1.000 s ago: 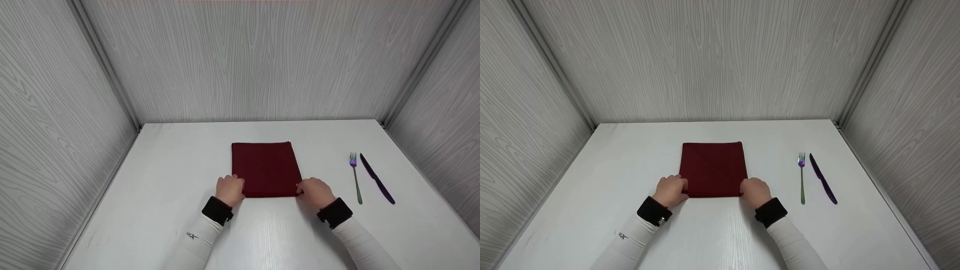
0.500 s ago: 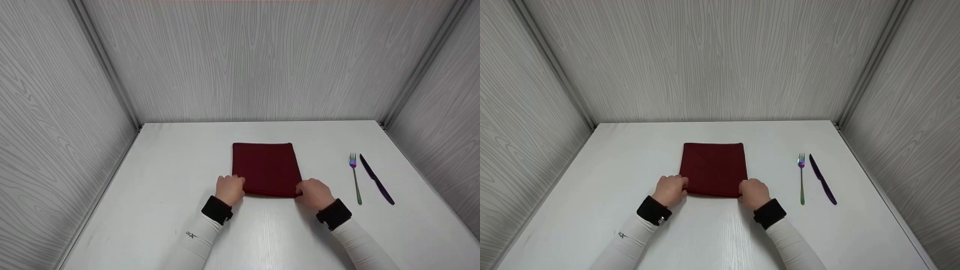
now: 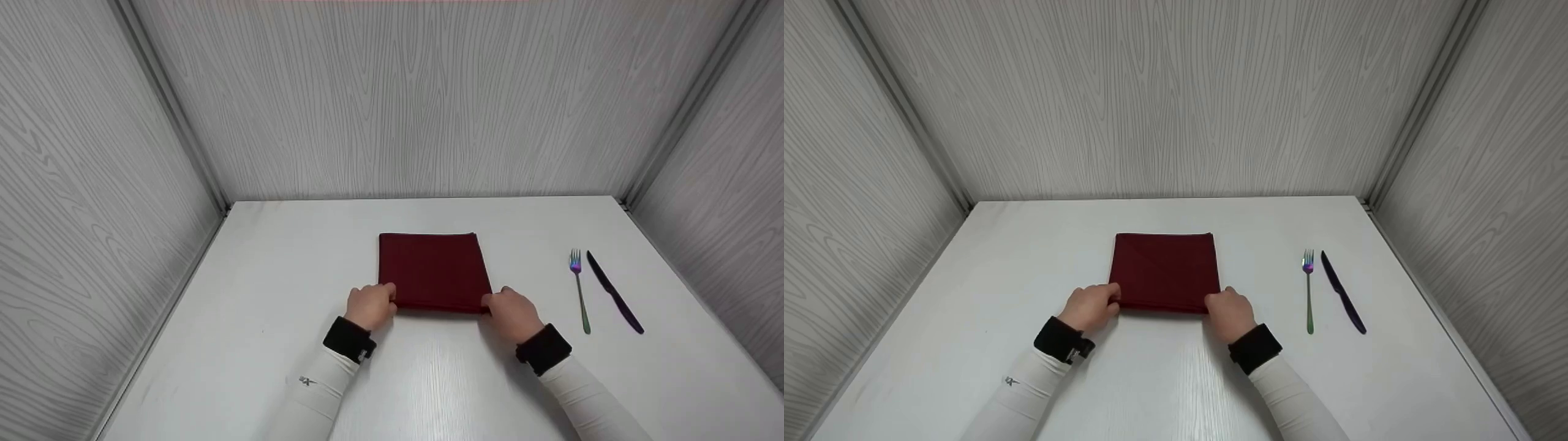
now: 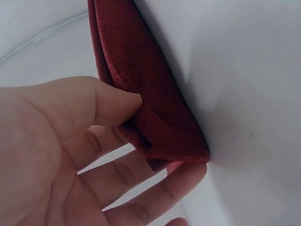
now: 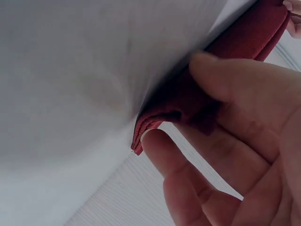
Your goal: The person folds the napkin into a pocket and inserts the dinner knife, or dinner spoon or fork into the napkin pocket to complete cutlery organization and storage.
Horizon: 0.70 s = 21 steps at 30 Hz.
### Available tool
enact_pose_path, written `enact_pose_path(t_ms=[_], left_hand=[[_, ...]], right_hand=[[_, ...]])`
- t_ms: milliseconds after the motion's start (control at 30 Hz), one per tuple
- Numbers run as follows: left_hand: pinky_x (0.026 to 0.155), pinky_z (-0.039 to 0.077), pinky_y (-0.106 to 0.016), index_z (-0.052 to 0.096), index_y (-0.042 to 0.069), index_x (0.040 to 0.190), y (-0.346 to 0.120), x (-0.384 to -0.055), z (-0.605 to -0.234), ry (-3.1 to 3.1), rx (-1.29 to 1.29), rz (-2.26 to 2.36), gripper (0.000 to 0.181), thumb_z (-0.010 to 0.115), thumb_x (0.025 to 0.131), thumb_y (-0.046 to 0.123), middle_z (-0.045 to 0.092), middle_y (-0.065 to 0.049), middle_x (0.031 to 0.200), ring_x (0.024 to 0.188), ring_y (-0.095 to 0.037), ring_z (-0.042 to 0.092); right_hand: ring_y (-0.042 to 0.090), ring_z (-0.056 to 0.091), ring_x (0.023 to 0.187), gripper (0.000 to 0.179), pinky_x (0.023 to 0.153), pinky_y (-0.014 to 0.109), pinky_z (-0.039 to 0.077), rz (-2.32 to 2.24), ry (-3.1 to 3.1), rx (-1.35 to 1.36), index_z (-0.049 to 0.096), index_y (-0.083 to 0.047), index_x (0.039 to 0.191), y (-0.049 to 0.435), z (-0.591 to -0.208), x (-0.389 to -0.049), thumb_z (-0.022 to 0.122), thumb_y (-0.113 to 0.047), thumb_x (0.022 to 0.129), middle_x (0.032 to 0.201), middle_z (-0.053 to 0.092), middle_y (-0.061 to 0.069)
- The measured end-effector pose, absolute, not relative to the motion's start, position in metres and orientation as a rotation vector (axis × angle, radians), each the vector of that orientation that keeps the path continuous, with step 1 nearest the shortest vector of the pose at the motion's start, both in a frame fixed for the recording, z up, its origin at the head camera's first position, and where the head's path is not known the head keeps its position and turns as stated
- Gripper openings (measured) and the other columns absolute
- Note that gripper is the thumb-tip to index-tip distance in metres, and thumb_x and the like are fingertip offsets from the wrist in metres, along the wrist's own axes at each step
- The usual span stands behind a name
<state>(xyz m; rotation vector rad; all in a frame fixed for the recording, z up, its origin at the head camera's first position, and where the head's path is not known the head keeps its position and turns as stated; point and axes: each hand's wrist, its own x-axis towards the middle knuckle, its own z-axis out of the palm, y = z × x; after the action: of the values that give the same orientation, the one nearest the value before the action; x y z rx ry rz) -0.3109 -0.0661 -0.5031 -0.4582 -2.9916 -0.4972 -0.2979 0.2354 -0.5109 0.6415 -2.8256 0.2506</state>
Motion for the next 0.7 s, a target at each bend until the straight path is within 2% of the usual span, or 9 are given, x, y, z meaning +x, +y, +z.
enact_pose_path(t_ms=[133,333,567,700], left_hand=[[0.081,0.050,-0.050,0.069,0.010,0.093,-0.0675,-0.3092,-0.5034,-3.005,-0.475,-0.496,0.011,0.079,0.090,0.015,0.073,-0.009,0.090,0.090,-0.033,0.070],[0.087,0.050,-0.053,0.071,0.010,0.100,-0.0681,-0.3064,-0.5045,-3.066,-0.518,-0.467,0.036,0.093,0.079,0.030,0.069,-0.011,0.099,0.099,-0.034,0.065],[0.082,0.053,-0.050,0.070,0.009,0.102,-0.0651,-0.3050,-0.5067,-2.997,-0.566,-0.309,0.027,0.086,0.081,0.012,0.071,-0.014,0.100,0.096,-0.036,0.066],[0.083,0.053,-0.051,0.068,0.008,0.102,-0.0640,-0.3052,-0.5088,-2.982,-0.561,-0.300,0.029,0.087,0.082,0.016,0.070,-0.015,0.102,0.097,-0.036,0.065]], right_hand=[[0.034,0.068,0.076,0.014,0.063,0.047,0.059,0.234,-2.809,0.649,0.078,-0.002,0.089,0.2364,-0.5121,-0.2985,0.079,0.010,0.082,0.078,0.072,0.017],[0.033,0.069,0.078,0.011,0.067,0.046,0.060,0.258,-2.823,0.660,0.078,-0.001,0.092,0.2386,-0.5131,-0.3007,0.081,0.006,0.084,0.082,0.075,0.016],[0.034,0.069,0.080,0.008,0.070,0.047,0.059,0.327,-2.844,0.632,0.077,-0.003,0.093,0.2408,-0.5132,-0.3017,0.076,0.004,0.088,0.083,0.075,0.014],[0.031,0.068,0.079,0.006,0.070,0.045,0.058,0.369,-2.867,0.615,0.077,-0.003,0.093,0.2425,-0.5119,-0.3038,0.075,0.001,0.089,0.082,0.074,0.011]])
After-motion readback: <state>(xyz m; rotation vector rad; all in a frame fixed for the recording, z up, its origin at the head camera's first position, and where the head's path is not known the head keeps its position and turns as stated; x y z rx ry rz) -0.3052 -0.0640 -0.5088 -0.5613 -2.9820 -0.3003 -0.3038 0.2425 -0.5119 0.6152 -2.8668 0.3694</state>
